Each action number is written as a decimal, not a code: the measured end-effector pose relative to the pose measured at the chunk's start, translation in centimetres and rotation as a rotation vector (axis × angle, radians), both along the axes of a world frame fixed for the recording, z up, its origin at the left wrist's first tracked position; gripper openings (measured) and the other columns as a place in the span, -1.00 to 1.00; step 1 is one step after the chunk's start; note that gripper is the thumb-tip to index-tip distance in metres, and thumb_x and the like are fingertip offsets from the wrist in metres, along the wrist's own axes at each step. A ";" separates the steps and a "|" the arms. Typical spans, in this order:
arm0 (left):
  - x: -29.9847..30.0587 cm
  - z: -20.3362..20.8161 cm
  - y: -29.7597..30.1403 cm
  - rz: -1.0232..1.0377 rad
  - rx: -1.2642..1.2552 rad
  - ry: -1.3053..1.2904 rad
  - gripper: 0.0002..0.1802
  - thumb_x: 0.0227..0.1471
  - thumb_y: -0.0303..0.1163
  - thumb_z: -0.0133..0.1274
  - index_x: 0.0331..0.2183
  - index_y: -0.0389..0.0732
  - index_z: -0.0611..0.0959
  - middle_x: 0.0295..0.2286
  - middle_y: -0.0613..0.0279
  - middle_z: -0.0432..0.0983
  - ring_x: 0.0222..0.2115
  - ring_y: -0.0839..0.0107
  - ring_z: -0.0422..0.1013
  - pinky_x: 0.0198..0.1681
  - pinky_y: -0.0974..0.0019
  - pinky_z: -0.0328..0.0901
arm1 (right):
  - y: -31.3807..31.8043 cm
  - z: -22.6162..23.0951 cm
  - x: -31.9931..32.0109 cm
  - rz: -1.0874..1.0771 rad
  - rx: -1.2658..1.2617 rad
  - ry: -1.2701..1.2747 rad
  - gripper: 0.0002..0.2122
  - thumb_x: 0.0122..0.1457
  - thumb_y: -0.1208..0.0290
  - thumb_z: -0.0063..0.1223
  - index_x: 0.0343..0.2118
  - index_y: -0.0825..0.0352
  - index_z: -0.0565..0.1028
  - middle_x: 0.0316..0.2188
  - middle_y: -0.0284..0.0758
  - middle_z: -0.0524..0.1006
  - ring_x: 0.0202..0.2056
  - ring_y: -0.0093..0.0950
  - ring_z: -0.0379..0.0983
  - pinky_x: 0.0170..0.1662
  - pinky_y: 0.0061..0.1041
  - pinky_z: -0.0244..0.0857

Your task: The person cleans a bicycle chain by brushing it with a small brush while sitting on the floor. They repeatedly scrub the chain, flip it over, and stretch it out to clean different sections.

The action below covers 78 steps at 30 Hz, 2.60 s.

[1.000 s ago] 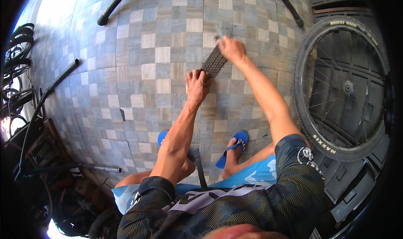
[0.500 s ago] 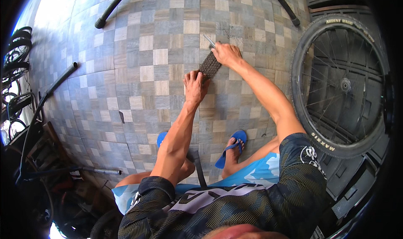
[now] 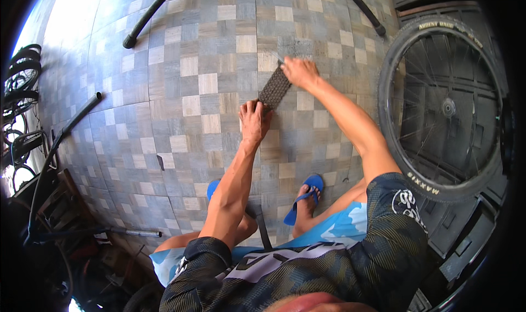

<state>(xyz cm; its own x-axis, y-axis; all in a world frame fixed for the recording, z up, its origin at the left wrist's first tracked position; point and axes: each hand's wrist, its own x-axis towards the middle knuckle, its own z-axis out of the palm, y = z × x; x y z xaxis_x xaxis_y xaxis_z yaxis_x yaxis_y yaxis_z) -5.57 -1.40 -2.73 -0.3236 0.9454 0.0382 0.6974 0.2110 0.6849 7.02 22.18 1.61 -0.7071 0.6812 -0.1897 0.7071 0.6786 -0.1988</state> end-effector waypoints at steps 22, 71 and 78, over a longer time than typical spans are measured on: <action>-0.2 -0.6 -0.5 -0.001 0.019 0.027 -0.61 0.01 -0.24 0.35 -0.11 -0.09 0.64 0.00 0.09 0.39 0.01 -0.04 0.25 0.10 -0.11 0.17 | -1.7 0.8 -0.1 -0.224 -0.168 0.029 -0.70 0.50 0.10 -0.18 -0.14 0.25 0.46 -0.67 -0.45 0.38 -0.71 -0.57 0.30 -0.70 -0.49 0.25; 0.5 -0.3 0.3 -0.009 0.038 -0.004 -0.61 0.01 -0.25 0.35 -0.10 -0.10 0.65 0.01 0.13 0.39 0.02 -0.02 0.26 0.12 -0.08 0.17 | 4.4 1.1 7.1 -0.373 0.030 -0.091 -0.59 0.45 -0.05 -0.14 -0.19 0.29 0.45 -0.59 -0.28 0.49 -0.57 -0.35 0.46 -0.53 -0.25 0.35; 0.0 -0.4 -0.3 -0.007 0.066 0.027 -0.51 -0.04 -0.27 0.39 -0.04 -0.07 0.62 0.03 0.12 0.39 0.03 -0.02 0.28 0.13 -0.08 0.18 | 0.0 6.7 16.0 -0.315 -0.358 -0.228 -0.61 0.37 0.02 0.04 -0.20 0.33 0.57 -0.33 -0.03 0.64 -0.19 0.01 0.59 -0.12 0.00 0.39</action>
